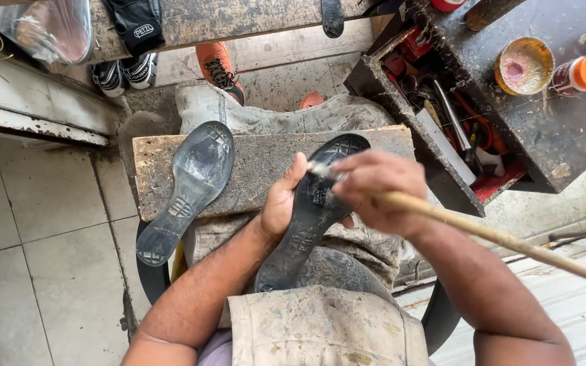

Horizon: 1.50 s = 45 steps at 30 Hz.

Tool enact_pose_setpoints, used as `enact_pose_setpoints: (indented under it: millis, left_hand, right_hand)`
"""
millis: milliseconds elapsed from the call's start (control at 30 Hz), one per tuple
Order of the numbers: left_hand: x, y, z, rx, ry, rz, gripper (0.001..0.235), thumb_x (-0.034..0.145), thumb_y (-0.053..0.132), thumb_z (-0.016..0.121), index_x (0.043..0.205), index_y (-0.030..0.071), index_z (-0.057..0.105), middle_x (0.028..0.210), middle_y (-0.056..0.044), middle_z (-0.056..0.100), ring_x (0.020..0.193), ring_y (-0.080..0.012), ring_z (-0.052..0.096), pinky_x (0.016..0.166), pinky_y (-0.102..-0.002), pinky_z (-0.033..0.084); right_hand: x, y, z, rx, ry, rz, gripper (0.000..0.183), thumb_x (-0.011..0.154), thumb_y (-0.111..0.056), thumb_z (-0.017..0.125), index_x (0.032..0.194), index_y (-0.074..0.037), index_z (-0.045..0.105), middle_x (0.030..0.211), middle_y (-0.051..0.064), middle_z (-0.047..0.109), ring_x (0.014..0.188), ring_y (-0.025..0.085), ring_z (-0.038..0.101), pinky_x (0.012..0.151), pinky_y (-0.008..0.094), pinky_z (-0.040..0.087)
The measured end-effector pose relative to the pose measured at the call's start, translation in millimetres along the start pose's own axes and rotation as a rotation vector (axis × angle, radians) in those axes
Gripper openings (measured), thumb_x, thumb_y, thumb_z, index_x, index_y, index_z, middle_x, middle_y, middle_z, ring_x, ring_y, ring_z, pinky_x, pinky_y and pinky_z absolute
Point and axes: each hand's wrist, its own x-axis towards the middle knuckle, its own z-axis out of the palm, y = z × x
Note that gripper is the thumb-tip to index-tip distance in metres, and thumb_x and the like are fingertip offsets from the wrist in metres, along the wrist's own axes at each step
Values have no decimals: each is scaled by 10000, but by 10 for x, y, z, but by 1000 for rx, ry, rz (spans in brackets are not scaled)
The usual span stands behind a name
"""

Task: Applying a liquid coating to shoe soles using a brush at a repair workbench

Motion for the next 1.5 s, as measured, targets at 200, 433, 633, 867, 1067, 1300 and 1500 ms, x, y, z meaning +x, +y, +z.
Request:
enact_pose_setpoints:
  millis: [200,433,633,867,1067,1300,1500]
  left_hand:
    - [44,4,17,250,34,30,636,1055,513,489,1334,-41,629,1149,-318,711,960,-454,737,749,-566,655]
    - [35,-11,-38,406,137,43,563,1038,524,475,1328,79,660,1121,-186,763,987,-321,764,807,-451,662]
    - [-14,-55,-154,286,195,52,540,1023,405,524,1338,-20,633,1181,-314,702,1014,-433,727,863,-559,629]
    - [-235,155,-246,252,-163,-135,643,1027,613,413,1524,205,436,1516,-207,521,1328,-487,526,1067,-621,478]
    - [-281,274,-479,187,-157,-223,688,1017,421,657,1467,-39,413,1324,-437,530,1206,-760,477,834,-634,604]
    - [-207,304,-408,183,-45,-218,574,1004,204,654,1444,29,330,1461,-356,437,1260,-702,471,900,-633,603]
    - [-428,409,-328,304,-94,-309,1052,920,204,854,1621,69,82,1567,-222,387,1424,-574,392,1051,-591,510]
  right_hand:
    - [-23,97,-231,-453,104,28,132,895,9,806,869,-78,709,840,136,729,741,313,750,608,380,606]
    - [-398,187,-332,-68,94,282,193,853,46,802,794,-76,665,636,108,651,518,194,604,487,296,526]
    - [-153,-148,-102,37,129,321,175,865,23,798,861,-34,633,762,140,698,634,222,662,570,339,542]
    - [-184,182,-1510,-274,302,423,122,937,98,682,878,26,603,658,202,639,527,267,631,536,349,544]
    - [-194,795,-2596,-586,459,709,150,910,106,621,967,-31,604,846,123,644,706,188,716,584,259,655]
    - [-327,1351,-2805,-891,304,727,104,898,-48,753,962,-109,697,895,47,679,775,121,646,686,239,617]
    - [-542,1534,-2964,-1018,496,381,94,886,-85,791,918,-86,703,870,48,645,757,200,632,718,344,551]
